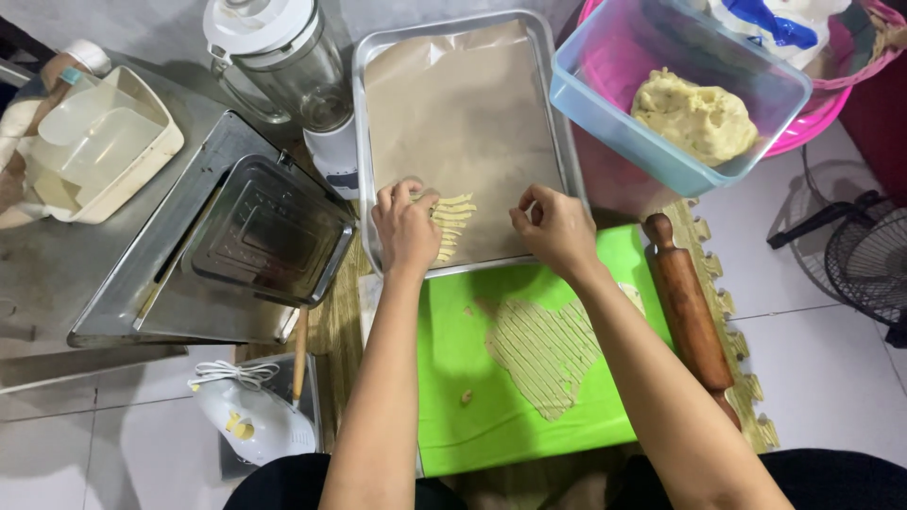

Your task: Cutting rolled-out dough into thin strips and placing them on a baking tray

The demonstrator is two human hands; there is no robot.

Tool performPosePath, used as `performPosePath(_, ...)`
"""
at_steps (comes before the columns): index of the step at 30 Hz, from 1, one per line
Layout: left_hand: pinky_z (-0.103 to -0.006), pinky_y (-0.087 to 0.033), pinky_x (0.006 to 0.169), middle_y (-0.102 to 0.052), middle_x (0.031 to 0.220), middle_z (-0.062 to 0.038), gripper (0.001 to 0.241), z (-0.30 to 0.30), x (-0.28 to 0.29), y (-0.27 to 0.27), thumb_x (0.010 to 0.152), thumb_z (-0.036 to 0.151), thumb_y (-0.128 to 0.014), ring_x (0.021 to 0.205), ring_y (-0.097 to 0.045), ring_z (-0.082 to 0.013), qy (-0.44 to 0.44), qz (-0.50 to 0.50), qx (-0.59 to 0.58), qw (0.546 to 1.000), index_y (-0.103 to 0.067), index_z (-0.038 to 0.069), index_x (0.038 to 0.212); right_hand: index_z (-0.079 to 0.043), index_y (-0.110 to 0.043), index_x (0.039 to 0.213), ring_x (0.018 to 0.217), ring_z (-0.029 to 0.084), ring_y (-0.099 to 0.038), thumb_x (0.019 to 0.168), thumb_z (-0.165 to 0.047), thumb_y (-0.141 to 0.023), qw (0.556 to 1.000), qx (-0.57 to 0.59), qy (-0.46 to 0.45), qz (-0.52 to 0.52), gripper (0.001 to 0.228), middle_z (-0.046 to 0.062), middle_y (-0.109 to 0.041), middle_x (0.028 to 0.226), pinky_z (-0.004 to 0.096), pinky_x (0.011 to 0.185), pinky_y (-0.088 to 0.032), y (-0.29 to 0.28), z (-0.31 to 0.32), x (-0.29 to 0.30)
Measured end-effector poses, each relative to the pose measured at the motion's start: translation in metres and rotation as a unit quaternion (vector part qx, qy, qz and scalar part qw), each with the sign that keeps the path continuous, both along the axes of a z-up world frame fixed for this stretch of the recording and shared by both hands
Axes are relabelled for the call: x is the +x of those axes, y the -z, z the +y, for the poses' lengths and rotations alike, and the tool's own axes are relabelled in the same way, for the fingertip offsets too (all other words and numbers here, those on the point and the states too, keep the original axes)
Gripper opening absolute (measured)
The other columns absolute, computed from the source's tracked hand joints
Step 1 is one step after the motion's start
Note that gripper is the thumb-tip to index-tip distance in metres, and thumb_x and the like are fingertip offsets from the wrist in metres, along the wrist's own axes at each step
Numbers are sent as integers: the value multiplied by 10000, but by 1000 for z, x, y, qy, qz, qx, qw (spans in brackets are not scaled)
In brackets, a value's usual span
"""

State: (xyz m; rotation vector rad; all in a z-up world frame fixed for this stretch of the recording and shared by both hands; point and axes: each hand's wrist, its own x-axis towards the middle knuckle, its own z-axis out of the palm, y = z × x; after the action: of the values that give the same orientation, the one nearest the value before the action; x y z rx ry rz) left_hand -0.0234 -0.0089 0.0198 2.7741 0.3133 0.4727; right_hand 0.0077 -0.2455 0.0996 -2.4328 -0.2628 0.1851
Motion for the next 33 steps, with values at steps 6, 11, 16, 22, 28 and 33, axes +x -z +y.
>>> performPosePath(6, -446, -428, 942, -568, 1103, 22, 207, 1, 4, 6, 835, 154, -671, 1222, -460, -260, -51, -27, 35, 998, -772, 227, 1001, -197, -705, 961, 782, 346, -712, 859, -345, -706, 1000, -4, -2, -5, 180, 45, -672, 710, 481, 686, -532, 0, -4, -1)
performPosePath(11, -440, -418, 930, -574, 1066, 48, 79, -6, 6, -5, 824, 275, -721, 1195, -463, -253, -62, -33, 39, 997, -764, 245, 883, -249, -719, 1115, 855, 335, -738, 903, -312, -683, 998, -35, -48, -13, 224, 19, -727, 817, 498, 747, -565, 6, 8, 14)
performPosePath(16, -450, -422, 927, -569, 1042, 52, 69, -3, 16, 8, 788, 309, -766, 1175, -467, -253, -93, -35, 38, 994, -742, 251, 817, -296, -740, 1156, 973, 393, -725, 938, -307, -653, 992, -69, -105, -24, 235, 75, -742, 1000, 544, 832, -576, 12, 36, 30)
performPosePath(22, -447, -417, 970, -571, 1049, 51, 75, -4, 17, 5, 813, 322, -759, 1196, -464, -254, -113, -1, 14, 993, -743, 251, 832, -308, -798, 1079, 971, 356, -726, 915, -258, -696, 981, -99, -149, -79, 200, 58, -703, 1022, 484, 862, -546, 35, 59, 51)
performPosePath(28, -455, -429, 964, -575, 1064, 43, 90, -2, 14, 2, 840, 318, -750, 1196, -478, -263, -91, -17, -30, 995, -735, 234, 868, -332, -808, 1041, 1016, 378, -697, 930, -313, -705, 979, -105, -157, -76, 153, 66, -679, 1055, 508, 907, -502, 49, 69, 54)
performPosePath(33, -489, -486, 932, -603, 1051, 24, 79, 4, 17, 2, 851, 324, -754, 1157, -535, -300, -46, -45, -118, 991, -738, 249, 867, -320, -777, 985, 1027, 352, -694, 923, -305, -710, 981, -97, -154, -68, 93, 50, -672, 1063, 499, 899, -493, 56, 69, 56)
